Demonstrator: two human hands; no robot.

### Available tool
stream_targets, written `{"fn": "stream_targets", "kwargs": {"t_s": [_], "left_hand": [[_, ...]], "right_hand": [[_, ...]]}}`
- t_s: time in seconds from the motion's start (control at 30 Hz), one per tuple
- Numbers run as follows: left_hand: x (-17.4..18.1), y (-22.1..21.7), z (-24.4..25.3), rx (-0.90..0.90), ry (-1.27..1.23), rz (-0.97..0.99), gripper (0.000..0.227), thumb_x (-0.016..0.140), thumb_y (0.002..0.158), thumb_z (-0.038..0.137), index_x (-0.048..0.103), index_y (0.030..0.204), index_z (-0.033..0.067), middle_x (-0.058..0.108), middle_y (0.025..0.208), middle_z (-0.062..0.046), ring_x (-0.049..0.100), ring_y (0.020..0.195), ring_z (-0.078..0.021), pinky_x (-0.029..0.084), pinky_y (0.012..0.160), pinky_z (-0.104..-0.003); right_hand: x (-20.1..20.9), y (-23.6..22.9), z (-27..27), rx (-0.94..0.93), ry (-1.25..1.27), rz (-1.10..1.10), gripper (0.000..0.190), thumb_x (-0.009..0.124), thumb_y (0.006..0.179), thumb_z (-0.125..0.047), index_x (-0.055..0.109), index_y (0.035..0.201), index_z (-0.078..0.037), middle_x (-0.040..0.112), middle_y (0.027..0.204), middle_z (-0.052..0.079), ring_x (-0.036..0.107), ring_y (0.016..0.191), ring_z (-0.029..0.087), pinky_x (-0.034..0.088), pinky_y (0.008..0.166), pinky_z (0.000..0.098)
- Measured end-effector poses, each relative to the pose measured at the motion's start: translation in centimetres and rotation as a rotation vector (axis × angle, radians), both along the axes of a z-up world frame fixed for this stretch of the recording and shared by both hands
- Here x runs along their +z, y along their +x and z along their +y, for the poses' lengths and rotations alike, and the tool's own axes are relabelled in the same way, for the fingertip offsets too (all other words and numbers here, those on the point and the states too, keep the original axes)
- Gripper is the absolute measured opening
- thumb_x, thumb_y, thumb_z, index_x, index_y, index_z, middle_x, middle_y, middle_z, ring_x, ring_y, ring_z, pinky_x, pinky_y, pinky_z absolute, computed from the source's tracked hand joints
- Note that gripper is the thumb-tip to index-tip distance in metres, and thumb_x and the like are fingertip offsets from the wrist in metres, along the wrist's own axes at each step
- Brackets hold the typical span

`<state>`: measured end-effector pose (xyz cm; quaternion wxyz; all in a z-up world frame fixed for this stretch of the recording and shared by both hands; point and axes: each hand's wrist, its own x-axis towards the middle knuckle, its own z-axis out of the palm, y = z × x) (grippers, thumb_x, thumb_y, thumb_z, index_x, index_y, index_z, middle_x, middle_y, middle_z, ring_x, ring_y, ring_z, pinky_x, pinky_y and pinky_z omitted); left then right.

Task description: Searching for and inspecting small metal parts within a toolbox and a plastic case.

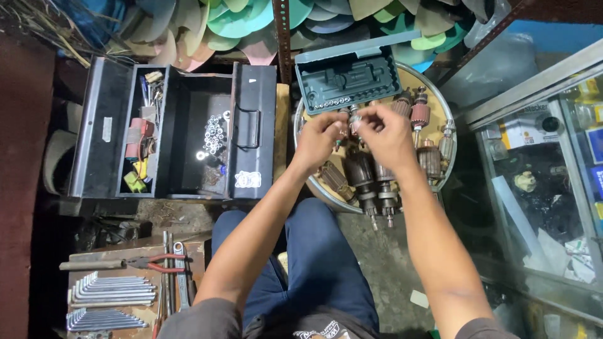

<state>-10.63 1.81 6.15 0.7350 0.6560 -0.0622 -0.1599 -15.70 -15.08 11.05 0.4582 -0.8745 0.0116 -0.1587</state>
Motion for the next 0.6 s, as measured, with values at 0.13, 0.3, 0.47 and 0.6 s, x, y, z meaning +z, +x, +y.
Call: {"fn": "stream_targets", "kwargs": {"t_s": [0.13,0.3,0.47,0.6], "left_hand": [[0.0,3.7,-2.1,-0.05,0.321,-0.271,0.025,0.06,0.099,0.005,0.073,0.12,0.006,0.074,0.101,-0.014,0.075,0.088,-0.0264,0.06,0.079,-0.035],[-1.5,6.7,-4.1,-0.086,0.845,-0.838,0.016,0.064,0.095,0.006,0.073,0.108,0.0093,0.067,0.092,-0.006,0.063,0.087,-0.0236,0.048,0.082,-0.036],[-7.3,9.4,-6.7,0.014,0.962,-0.799,0.015,0.065,0.088,0.021,0.074,0.099,0.0196,0.061,0.096,-0.002,0.053,0.098,-0.0265,0.047,0.078,-0.041],[-8.1,10.0,-6.7,0.024,1.01,-0.805,0.016,0.066,0.082,0.021,0.076,0.096,0.0205,0.063,0.096,-0.002,0.052,0.099,-0.0265,0.046,0.079,-0.041]], "right_hand": [[-3.5,5.3,-3.4,-0.051,-0.093,0.019,0.019,0.075,0.081,-0.006,0.078,0.1,-0.01,0.071,0.075,0.005,0.067,0.068,0.014,0.053,0.063,0.0285],[-6.5,9.5,-5.4,-0.033,-0.233,0.185,0.023,0.074,0.08,-0.011,0.079,0.102,-0.014,0.076,0.084,0.008,0.074,0.08,0.023,0.059,0.073,0.0363],[-6.7,11.4,-5.3,0.009,-0.39,0.28,0.021,0.067,0.084,-0.013,0.078,0.101,-0.016,0.077,0.087,0.009,0.074,0.089,0.033,0.057,0.079,0.0465],[-9.5,12.9,-6.4,0.074,-0.565,0.327,0.017,0.066,0.087,-0.019,0.077,0.099,-0.017,0.076,0.086,0.009,0.071,0.094,0.038,0.051,0.088,0.053]]}}
